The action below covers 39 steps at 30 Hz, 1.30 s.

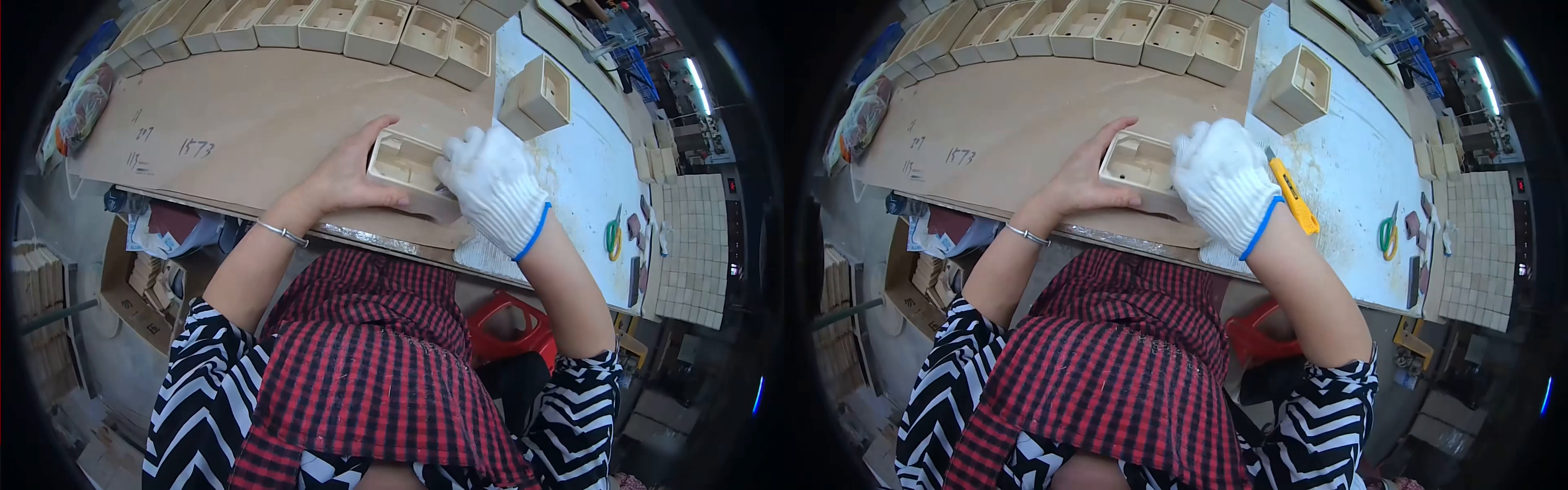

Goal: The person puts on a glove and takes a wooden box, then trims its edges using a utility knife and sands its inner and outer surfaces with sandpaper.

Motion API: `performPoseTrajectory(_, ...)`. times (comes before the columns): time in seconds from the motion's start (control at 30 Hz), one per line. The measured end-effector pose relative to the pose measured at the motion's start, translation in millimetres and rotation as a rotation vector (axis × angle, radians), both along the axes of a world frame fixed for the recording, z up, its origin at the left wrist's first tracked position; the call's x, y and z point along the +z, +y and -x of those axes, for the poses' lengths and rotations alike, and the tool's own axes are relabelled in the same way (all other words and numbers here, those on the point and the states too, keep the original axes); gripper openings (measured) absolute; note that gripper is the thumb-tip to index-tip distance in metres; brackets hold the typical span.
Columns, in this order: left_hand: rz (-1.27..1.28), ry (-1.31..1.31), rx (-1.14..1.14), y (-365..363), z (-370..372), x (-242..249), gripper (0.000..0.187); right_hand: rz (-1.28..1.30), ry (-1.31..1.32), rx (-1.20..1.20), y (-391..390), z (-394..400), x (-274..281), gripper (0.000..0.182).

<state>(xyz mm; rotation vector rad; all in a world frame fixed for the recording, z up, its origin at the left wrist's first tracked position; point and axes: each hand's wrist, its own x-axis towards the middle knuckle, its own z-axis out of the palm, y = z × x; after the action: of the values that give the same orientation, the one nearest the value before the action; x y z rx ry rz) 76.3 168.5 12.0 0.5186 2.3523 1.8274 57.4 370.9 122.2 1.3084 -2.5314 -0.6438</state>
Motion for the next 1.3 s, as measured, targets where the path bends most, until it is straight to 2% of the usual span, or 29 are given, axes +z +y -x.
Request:
performPoseTrajectory(0.1, -0.058, 0.081, -0.005, 3.5, 1.4, -5.4, 0.116, 0.112, -0.123, 0.121, -5.4, 4.2, 4.6, 0.024)
performPoseTrajectory(0.2, -0.056, 0.096, 0.014, 3.2, 0.2, -7.4, 0.121, 0.293, 0.000, 0.197, -25.9, 17.2, -20.6, 0.024)
performPoseTrajectory(0.23, -0.035, 0.076, 0.030, 2.5, 0.7, -6.7, 0.123, 0.293, -0.003, 0.203, -25.7, 17.1, -21.5, 0.024)
performPoseTrajectory(0.33, -0.012, 0.067, 0.040, 1.3, 1.1, -6.2, 0.128, 0.024, -0.089, 0.017, -14.6, 13.9, -11.6, 0.025)
performPoseTrajectory(0.47, -0.003, 0.091, 0.026, 1.7, 4.3, -12.3, 0.132, 0.183, -0.052, 0.057, -27.3, 10.9, -8.4, 0.026)
performPoseTrajectory(0.6, -0.010, 0.074, 0.036, 1.9, -0.2, -15.2, 0.132, 0.119, -0.046, 0.057, -23.1, 15.3, -22.4, 0.027)
performPoseTrajectory(0.77, -0.015, 0.017, 0.018, 1.9, 4.1, -8.8, 0.133, 0.112, -0.079, 0.124, -23.8, 16.6, -5.3, 0.021)
performPoseTrajectory(0.87, -0.028, 0.005, 0.023, 2.0, 3.3, -11.1, 0.135, 0.208, -0.153, 0.094, -34.7, 8.8, -6.3, 0.037)
performPoseTrajectory(0.9, -0.029, 0.010, 0.031, 2.8, 4.1, -9.8, 0.136, 0.211, -0.157, 0.090, -36.1, 7.7, -8.6, 0.037)
performPoseTrajectory(1.17, 0.053, 0.092, 0.073, 3.5, 4.5, -10.0, 0.136, -0.088, -0.138, -0.024, -44.4, 7.1, 8.3, 0.041)
performPoseTrajectory(1.23, 0.079, 0.109, 0.073, 4.3, 3.6, -11.5, 0.136, 0.047, -0.100, 0.010, -43.0, 9.8, 3.4, 0.041)
performPoseTrajectory(1.3, 0.002, 0.058, 0.061, 5.2, 4.6, -9.9, 0.136, 0.120, -0.085, 0.010, -39.2, 7.5, -1.4, 0.041)
